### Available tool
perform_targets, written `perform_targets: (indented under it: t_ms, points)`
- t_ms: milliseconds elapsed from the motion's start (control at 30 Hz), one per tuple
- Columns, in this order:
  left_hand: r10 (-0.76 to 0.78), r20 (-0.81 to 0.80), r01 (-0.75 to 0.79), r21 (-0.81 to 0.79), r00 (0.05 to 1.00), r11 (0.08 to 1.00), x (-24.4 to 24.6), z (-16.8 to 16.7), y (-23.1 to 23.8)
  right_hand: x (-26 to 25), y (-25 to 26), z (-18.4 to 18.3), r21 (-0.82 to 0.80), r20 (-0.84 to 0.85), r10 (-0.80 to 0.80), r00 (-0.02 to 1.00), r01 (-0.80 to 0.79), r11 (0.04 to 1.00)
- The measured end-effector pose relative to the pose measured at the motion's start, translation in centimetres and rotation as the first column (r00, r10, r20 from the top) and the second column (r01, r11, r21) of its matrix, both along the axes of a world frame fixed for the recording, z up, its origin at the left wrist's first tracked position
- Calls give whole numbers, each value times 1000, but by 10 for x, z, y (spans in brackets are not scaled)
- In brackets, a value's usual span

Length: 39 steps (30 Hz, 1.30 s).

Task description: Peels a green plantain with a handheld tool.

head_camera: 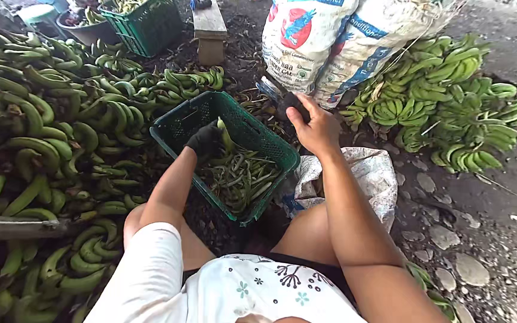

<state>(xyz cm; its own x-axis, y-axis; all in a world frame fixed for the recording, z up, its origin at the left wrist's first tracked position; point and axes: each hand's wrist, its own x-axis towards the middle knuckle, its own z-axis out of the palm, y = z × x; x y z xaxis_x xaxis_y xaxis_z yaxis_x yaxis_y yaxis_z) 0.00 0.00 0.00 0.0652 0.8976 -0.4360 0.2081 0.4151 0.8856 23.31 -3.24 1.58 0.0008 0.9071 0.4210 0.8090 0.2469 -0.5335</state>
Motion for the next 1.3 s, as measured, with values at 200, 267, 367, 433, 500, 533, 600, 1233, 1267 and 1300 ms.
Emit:
perform_targets:
  t_ms: [200, 267, 367, 433, 500, 533, 600, 1233, 1267, 1300]
  points:
    - [191, 723, -271, -5, 664, 962, -78, -79, 19, -33, 7, -13, -238, -178, 141, 974, -182, 954]
    - [283, 742, -348, -71, 608, 935, -79, -81, 9, -43, 9, -24, -292, -236, 184, 954, -251, 923]
    - [276, 775, -351, -74, 569, 933, -84, -92, -3, -52, 11, -39, -382, -334, 205, 920, -331, 863]
    - [283, 783, -359, -82, 554, 930, -85, -103, 0, -56, 13, -46, -419, -387, 195, 901, -360, 834]
    - [280, 776, -360, -73, 566, 930, -85, -109, 3, -57, 14, -53, -430, -410, 196, 891, -378, 820]
    - [249, 775, -352, -37, 580, 935, -85, -111, 4, -57, 15, -54, -431, -413, 209, 887, -392, 813]
    - [151, 778, -309, 59, 610, 949, -85, -109, 4, -55, 16, -55, -411, -408, 272, 872, -441, 798]
    - [-132, 824, -115, 232, 551, 966, -76, -80, -29, -66, 15, -50, -466, -60, 567, 821, -526, 712]
    - [-153, 807, -117, 265, 570, 957, -76, -79, -30, -65, 15, -48, -473, -75, 579, 812, -540, 696]
    - [-181, 788, -123, 308, 588, 943, -75, -79, -30, -63, 15, -47, -477, -92, 587, 804, -553, 682]
